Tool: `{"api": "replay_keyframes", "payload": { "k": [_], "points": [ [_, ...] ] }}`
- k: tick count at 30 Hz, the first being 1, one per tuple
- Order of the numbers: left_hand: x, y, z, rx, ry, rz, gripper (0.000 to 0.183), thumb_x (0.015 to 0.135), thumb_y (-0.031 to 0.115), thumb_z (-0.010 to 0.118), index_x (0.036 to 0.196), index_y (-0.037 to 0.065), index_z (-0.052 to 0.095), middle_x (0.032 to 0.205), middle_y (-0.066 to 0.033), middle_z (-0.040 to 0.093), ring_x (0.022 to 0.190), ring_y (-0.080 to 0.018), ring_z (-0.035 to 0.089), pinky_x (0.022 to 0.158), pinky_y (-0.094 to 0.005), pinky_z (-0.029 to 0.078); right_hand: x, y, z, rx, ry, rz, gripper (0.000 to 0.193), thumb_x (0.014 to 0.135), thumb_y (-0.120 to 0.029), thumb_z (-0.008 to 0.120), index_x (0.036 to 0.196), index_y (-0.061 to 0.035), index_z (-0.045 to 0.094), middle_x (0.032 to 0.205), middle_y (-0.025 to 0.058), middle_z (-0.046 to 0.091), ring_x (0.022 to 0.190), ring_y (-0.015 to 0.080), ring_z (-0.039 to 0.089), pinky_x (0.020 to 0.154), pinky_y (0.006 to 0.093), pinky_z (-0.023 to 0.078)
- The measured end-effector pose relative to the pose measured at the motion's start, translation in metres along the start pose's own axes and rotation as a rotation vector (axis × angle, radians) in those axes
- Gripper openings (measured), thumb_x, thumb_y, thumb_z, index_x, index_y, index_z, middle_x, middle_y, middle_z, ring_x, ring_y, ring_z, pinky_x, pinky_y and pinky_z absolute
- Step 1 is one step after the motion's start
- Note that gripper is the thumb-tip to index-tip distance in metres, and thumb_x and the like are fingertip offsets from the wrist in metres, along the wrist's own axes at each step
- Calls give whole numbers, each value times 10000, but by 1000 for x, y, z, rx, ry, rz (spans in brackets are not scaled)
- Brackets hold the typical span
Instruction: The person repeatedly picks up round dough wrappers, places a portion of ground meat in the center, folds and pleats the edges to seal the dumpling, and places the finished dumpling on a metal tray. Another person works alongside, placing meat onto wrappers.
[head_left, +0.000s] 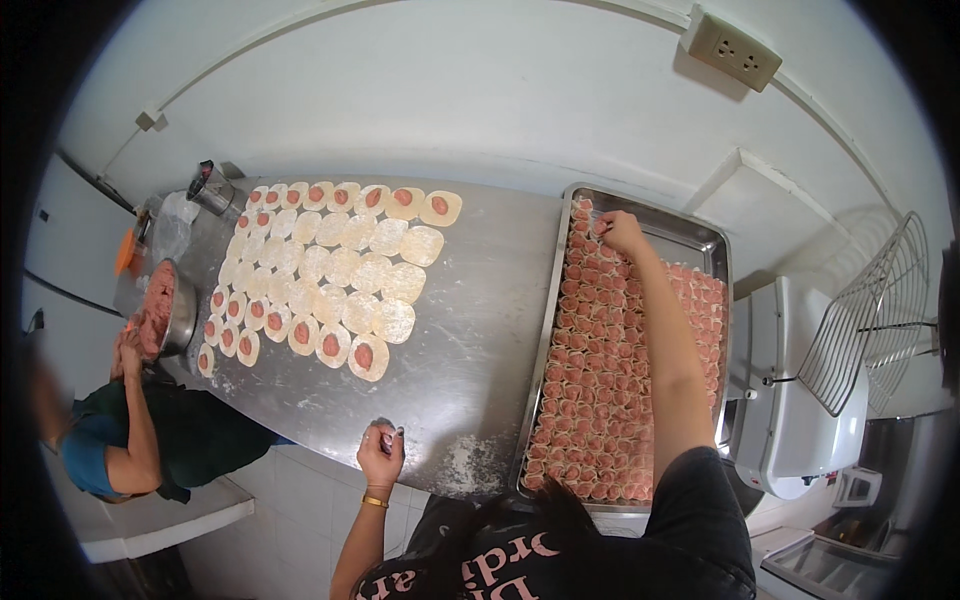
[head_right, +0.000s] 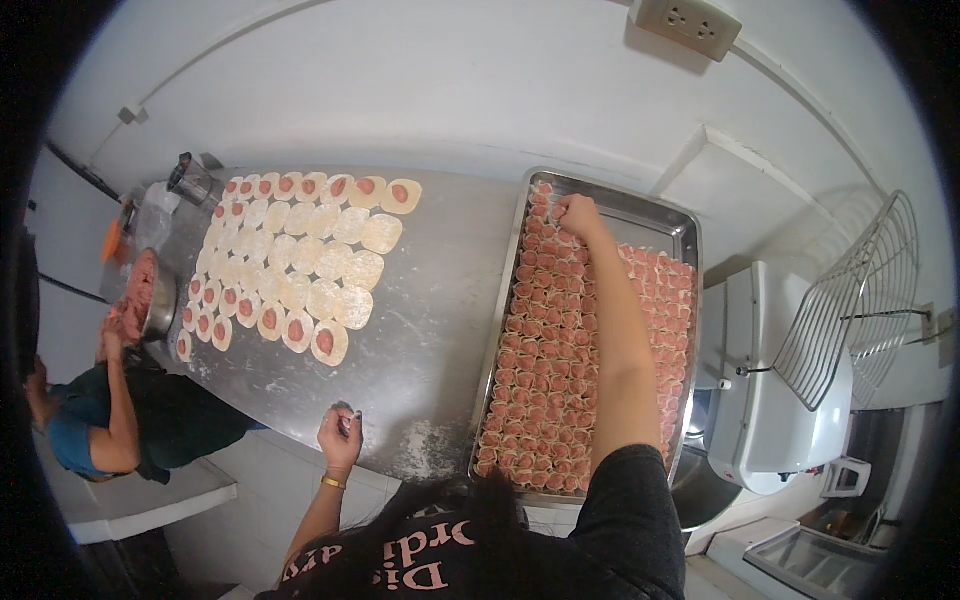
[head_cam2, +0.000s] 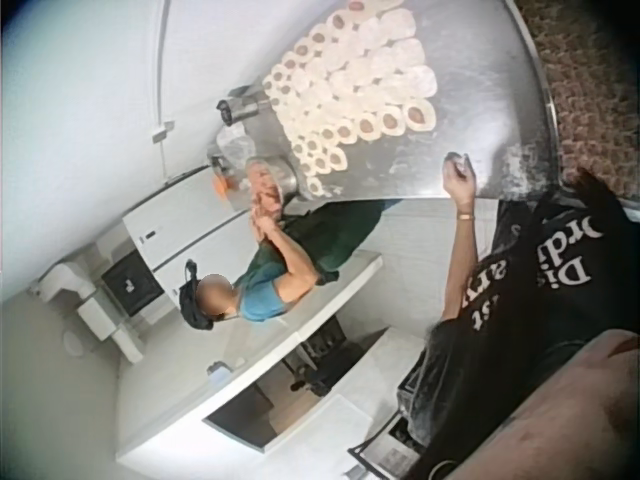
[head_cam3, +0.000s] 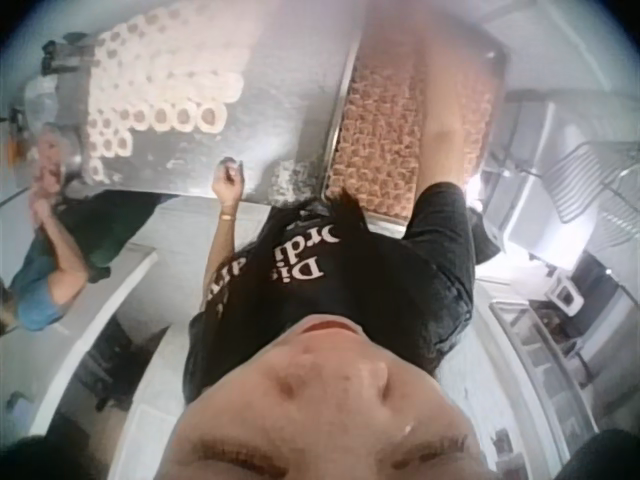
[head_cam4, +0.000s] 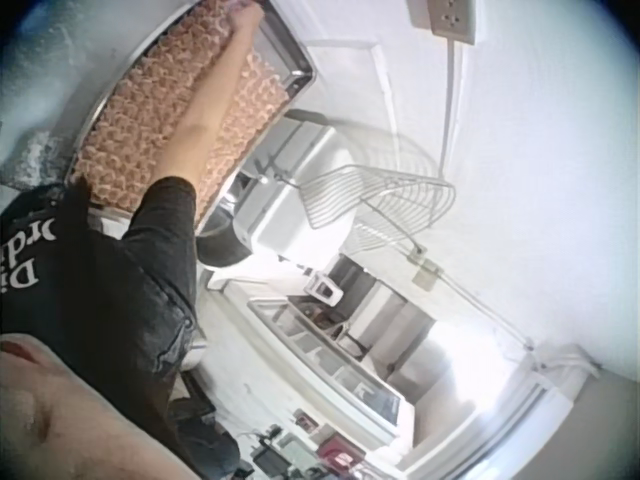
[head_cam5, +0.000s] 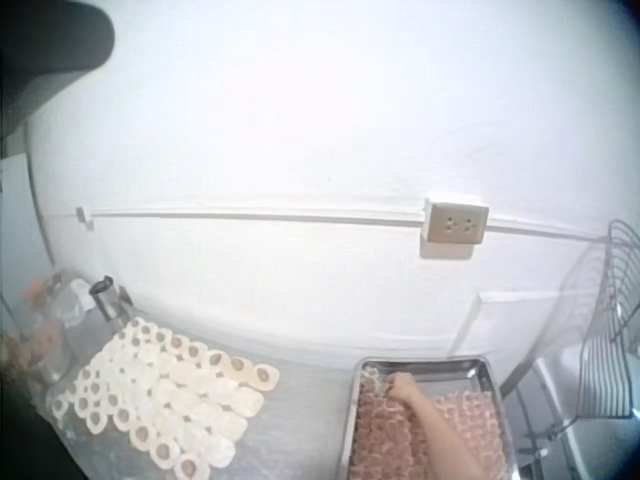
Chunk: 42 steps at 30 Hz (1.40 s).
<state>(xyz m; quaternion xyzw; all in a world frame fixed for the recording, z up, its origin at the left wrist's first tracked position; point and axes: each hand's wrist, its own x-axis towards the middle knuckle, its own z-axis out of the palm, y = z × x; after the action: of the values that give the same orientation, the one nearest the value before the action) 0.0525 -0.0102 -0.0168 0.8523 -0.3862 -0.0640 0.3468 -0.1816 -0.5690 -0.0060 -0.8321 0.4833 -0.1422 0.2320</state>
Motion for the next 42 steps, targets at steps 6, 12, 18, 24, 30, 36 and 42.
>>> {"api": "replay_keyframes", "payload": {
  "k": [6,12,18,24,30,36,42],
  "points": [
    [1,2,0,12,7,12,153,748,117,681,752,73,535,638,-56,490,473,-177,469,455,-296,393,-7,-12,-7,-52,-31,-32,359,629,-44,637,980,-57,708,829,197,677,791,304,678,716,350,530],
    [1,1,0,14,13,28,163,751,123,687,758,70,532,641,-54,484,470,-178,459,451,-300,387,-12,-17,-7,48,-11,-10,331,639,-26,608,951,-46,714,762,201,673,734,292,679,679,343,528],
    [0,-1,0,-1,3,14,168,769,132,686,771,69,530,637,-59,490,488,-180,461,467,-299,385,-13,-17,-9,76,19,16,258,674,-40,562,878,-34,721,658,155,655,609,217,655,621,321,513],
    [1,-1,-2,-28,-18,32,162,771,153,687,792,75,546,682,-84,520,504,-223,506,466,-324,410,-10,-11,-4,37,-13,53,209,659,-136,567,782,-35,703,714,212,637,688,345,641,691,405,501],
    [-2,-12,-11,-119,-76,37,107,840,168,618,868,80,566,752,-119,569,581,-285,581,557,-382,473,-11,11,-16,95,-6,29,527,752,-45,564,1276,-12,518,1218,166,592,1110,250,572,927,347,445],
    [75,-111,-72,-82,386,-354,177,910,181,526,882,13,573,768,-200,563,736,-381,560,644,-451,434,-74,41,-58,335,220,3,485,829,-20,552,1304,29,463,1252,176,549,1156,254,531,967,327,408],
    [182,-278,-181,157,844,-524,207,857,93,553,1002,-56,560,997,-273,518,936,-442,533,822,-471,439,-187,-32,-67,45,78,66,350,828,-62,608,1169,13,579,1105,118,623,933,203,604,803,321,482]
  ]
}}
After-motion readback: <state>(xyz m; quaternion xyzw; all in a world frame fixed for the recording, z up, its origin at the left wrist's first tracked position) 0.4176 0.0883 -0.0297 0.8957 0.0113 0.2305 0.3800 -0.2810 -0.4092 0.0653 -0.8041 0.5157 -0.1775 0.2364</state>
